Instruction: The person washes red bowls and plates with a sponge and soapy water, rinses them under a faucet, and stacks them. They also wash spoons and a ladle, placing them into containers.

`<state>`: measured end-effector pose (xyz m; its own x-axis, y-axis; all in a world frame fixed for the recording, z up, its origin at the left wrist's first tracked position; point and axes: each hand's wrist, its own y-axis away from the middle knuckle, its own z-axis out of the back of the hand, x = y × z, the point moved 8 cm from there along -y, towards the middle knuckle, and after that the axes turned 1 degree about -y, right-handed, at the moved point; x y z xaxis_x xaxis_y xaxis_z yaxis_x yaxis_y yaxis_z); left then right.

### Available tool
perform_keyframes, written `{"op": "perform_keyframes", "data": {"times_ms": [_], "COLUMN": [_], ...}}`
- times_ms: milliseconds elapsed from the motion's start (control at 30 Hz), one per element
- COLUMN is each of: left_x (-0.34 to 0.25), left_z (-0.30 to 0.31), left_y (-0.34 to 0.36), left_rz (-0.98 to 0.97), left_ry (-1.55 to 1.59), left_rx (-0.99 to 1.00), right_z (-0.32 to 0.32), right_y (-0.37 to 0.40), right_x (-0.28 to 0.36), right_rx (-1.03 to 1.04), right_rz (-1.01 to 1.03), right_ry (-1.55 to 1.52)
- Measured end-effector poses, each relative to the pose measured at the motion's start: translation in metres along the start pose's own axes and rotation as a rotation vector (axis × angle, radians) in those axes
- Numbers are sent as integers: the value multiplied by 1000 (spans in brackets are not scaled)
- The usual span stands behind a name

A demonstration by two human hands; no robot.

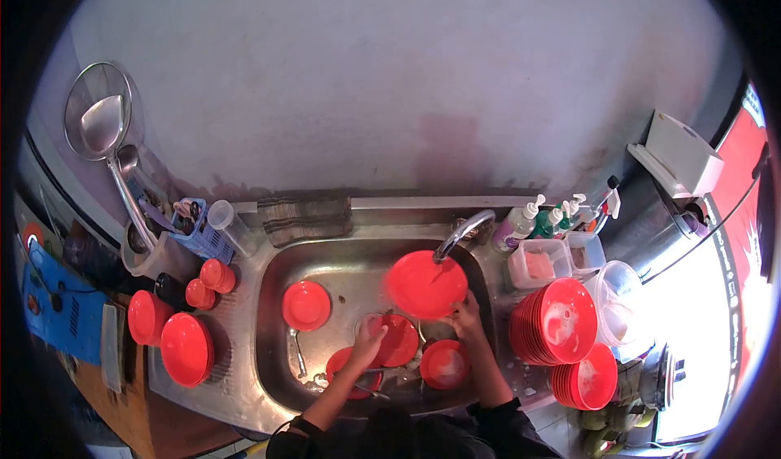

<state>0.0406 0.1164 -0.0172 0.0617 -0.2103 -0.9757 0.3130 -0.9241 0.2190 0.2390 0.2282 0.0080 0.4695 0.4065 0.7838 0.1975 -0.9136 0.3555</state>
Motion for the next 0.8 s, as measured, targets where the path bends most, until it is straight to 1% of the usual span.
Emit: {"op": "perform_keyframes", "data": {"times_ms": [33, 67, 100, 133, 167, 200, 233, 267, 300, 333, 367, 400, 433, 467, 500, 533, 567, 600, 633, 667, 700, 733, 767, 800], "left_x": [-9, -9, -40, -69, -87, -110, -120, -111, -89, -79, -72, -73, -73, -70, -52, -27, -25, -26, -28, -30, -36, -37, -36, -32], "left_z": [4, 3, -1, -9, -13, -28, -41, -41, -48, -56, -57, -54, -50, -52, -38, -30, -31, -33, -34, -36, -36, -40, -43, -43], "left_y": [2, 3, 10, 18, 22, 28, 34, 30, 23, 20, 16, 11, 6, 1, -16, -27, -32, -33, -34, -36, -35, -33, -31, -33], "left_rz": [-102, -99, -264, -431, -432, -554, -676, -678, -704, -727, -729, -695, -659, -660, -350, -38, -56, -55, -18, 20, 21, 118, 218, 219], "left_ry": [-220, -218, -484, -749, -749, -952, -1156, -1156, -1142, -1125, -1121, -1006, -891, -889, -502, -115, 136, 135, 419, 704, 704, 846, 987, 989], "left_rx": [-49, -48, -71, -93, -91, -58, -21, -18, 98, 214, 218, 198, 179, 184, 163, 135, 185, 189, 191, 190, 191, 200, 208, 206], "right_z": [0, 2, 3, 7, 4, -9, -8, -14, -18, -19, -16, -13, -13, -14, -16, -16, -18, -20, -13, -8, -18, -21, -18, -19], "right_y": [-1, -1, 0, -5, -11, -9, -6, 2, 6, 6, 5, 4, 3, 2, 2, 1, -4, -9, -17, -24, -18, -16, -15, -13], "right_x": [-1, 7, 17, 13, 10, 13, 13, 9, 1, 2, -2, -3, 3, 6, 6, 6, 8, 10, 0, 1, 14, 14, 13, 13], "right_rx": [-1, -42, -82, -83, 9, 101, 99, 90, 81, 76, 28, -20, -26, 0, 26, 22, 58, 94, 92, 84, 75, 75, 50, 25], "right_rz": [-3, 111, 227, 228, 319, 408, 409, 226, 44, 45, -9, -63, -61, -118, -175, -175, -96, -16, -14, 201, 417, 416, 375, 330], "right_ry": [5, 47, 87, 88, 324, 559, 557, 415, 271, 272, 247, 222, 222, 217, 211, 209, 328, 446, 444, 629, 813, 813, 639, 467]}}
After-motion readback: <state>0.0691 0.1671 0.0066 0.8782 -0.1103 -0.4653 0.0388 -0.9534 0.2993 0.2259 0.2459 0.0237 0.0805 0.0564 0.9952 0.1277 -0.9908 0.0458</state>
